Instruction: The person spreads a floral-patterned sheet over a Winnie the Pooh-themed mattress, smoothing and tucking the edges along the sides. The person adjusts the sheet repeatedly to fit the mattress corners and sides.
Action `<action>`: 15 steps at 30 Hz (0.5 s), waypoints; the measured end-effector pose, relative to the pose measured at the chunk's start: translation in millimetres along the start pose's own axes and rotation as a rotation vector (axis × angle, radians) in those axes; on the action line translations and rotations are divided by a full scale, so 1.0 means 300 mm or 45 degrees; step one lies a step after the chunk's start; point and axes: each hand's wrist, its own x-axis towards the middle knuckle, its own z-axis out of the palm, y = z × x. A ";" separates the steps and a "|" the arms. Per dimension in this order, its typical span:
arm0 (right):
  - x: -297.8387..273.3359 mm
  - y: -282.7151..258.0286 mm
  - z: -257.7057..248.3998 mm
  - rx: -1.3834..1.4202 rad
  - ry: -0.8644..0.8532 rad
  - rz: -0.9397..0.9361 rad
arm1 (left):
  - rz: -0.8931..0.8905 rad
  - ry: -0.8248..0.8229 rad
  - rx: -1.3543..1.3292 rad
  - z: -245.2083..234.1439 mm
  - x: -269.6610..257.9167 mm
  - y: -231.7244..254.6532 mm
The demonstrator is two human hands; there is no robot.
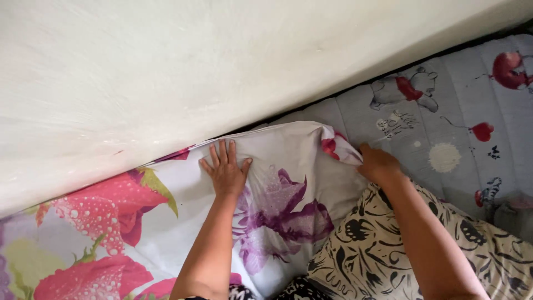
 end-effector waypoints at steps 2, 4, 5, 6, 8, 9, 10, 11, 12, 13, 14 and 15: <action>0.010 0.000 0.067 0.063 0.089 0.008 | 0.023 0.050 0.048 0.006 0.006 -0.002; 0.131 0.107 0.201 0.139 0.191 -0.015 | 0.040 0.075 0.075 0.005 -0.003 0.004; 0.195 0.158 0.273 0.207 0.282 -0.043 | 0.046 0.092 0.099 0.007 -0.003 0.004; 0.192 0.165 0.274 0.224 0.283 -0.020 | 0.073 0.085 0.103 0.020 0.008 -0.005; 0.166 0.187 0.300 0.402 0.388 0.032 | 0.071 0.081 0.073 0.056 0.004 -0.026; 0.127 0.171 0.304 0.416 0.374 0.064 | 0.098 0.055 0.077 0.076 -0.005 -0.036; 0.104 0.156 0.288 0.514 0.517 0.082 | 0.115 0.165 0.087 0.095 0.004 -0.039; 0.080 0.139 0.268 0.609 0.662 0.101 | 0.132 0.276 0.095 0.109 0.012 -0.042; 0.067 0.129 0.269 0.612 0.683 0.109 | 0.149 0.290 0.087 0.116 0.014 -0.042; 0.055 0.120 0.267 0.626 0.792 0.145 | 0.145 0.351 0.163 0.122 0.018 -0.041; 0.036 0.111 0.276 0.641 0.893 0.185 | 0.141 0.405 0.242 0.127 0.012 -0.044; 0.024 0.075 0.226 0.646 0.906 0.199 | 0.159 0.411 0.237 0.136 0.034 -0.040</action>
